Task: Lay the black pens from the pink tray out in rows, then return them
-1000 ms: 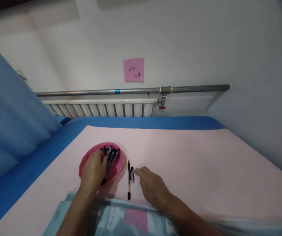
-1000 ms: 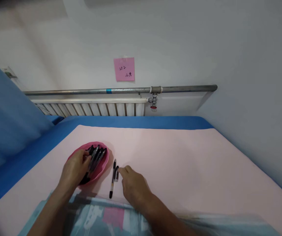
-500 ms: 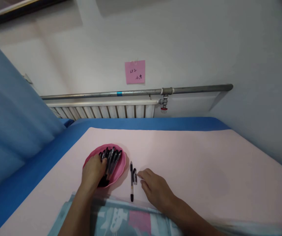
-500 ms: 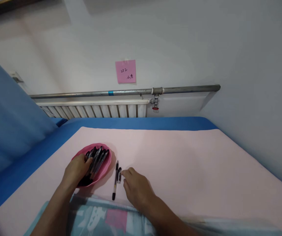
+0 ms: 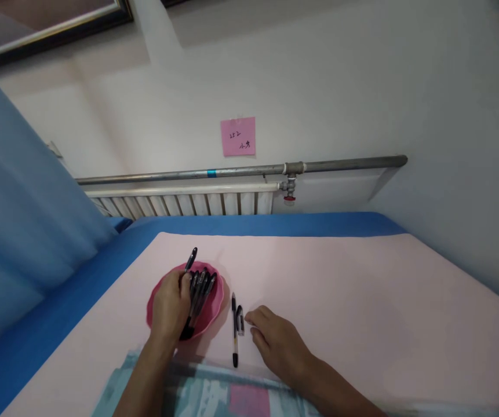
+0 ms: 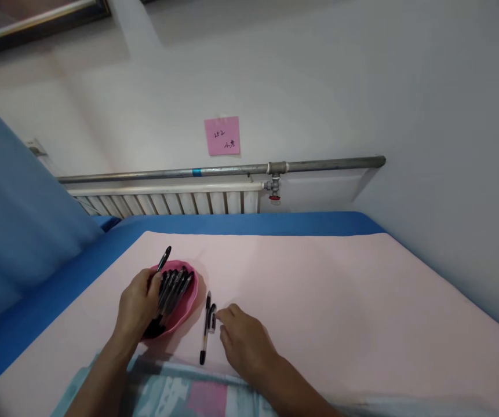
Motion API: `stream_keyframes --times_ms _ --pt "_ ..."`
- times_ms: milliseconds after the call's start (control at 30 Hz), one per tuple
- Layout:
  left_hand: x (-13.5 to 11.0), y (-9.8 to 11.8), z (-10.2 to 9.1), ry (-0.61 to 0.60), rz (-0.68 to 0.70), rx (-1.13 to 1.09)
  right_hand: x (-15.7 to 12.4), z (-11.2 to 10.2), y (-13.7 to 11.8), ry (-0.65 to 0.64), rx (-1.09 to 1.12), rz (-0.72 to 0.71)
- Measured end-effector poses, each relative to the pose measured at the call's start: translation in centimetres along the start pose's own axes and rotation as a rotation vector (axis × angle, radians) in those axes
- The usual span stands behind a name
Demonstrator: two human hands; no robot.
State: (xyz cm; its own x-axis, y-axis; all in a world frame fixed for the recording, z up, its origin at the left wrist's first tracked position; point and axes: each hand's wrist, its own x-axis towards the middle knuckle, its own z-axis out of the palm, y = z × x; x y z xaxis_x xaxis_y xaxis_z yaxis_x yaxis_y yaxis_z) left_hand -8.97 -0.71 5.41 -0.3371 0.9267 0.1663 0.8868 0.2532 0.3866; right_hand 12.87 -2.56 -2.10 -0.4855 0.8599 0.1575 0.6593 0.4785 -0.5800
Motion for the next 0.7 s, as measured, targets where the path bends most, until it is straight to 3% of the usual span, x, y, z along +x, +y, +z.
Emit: stream_keyframes --times_ms 100,167,267,367,467,567,700 --pt "-1.9 2.0 0.6 -0.135 0.035 -0.486 0.0 0.2 0.2 0.033 0.023 0.0" --pt "-3.3 3.3 1.4 -0.352 -0.017 -0.868 0.1 0.2 0.4 0.074 0.075 -0.004" --pt "-5.0 4.8 2.8 -0.652 -0.128 -1.2 0.2 -0.3 0.6 0.155 0.238 0.047" --pt "-5.9 5.5 3.8 -0.785 -0.21 -1.293 0.4 -1.5 0.4 0.239 0.506 0.242" --pt "-6.5 5.9 4.6 -0.811 -0.262 -1.316 0.5 -2.6 -0.1 0.341 0.844 0.391" --pt "-7.2 6.2 5.1 -0.863 -0.297 -1.357 0.3 -2.9 -0.6 0.339 1.063 0.39" --pt "-8.2 6.9 5.2 -0.959 -0.374 -1.446 -0.1 -2.7 -1.4 0.315 1.107 0.38"
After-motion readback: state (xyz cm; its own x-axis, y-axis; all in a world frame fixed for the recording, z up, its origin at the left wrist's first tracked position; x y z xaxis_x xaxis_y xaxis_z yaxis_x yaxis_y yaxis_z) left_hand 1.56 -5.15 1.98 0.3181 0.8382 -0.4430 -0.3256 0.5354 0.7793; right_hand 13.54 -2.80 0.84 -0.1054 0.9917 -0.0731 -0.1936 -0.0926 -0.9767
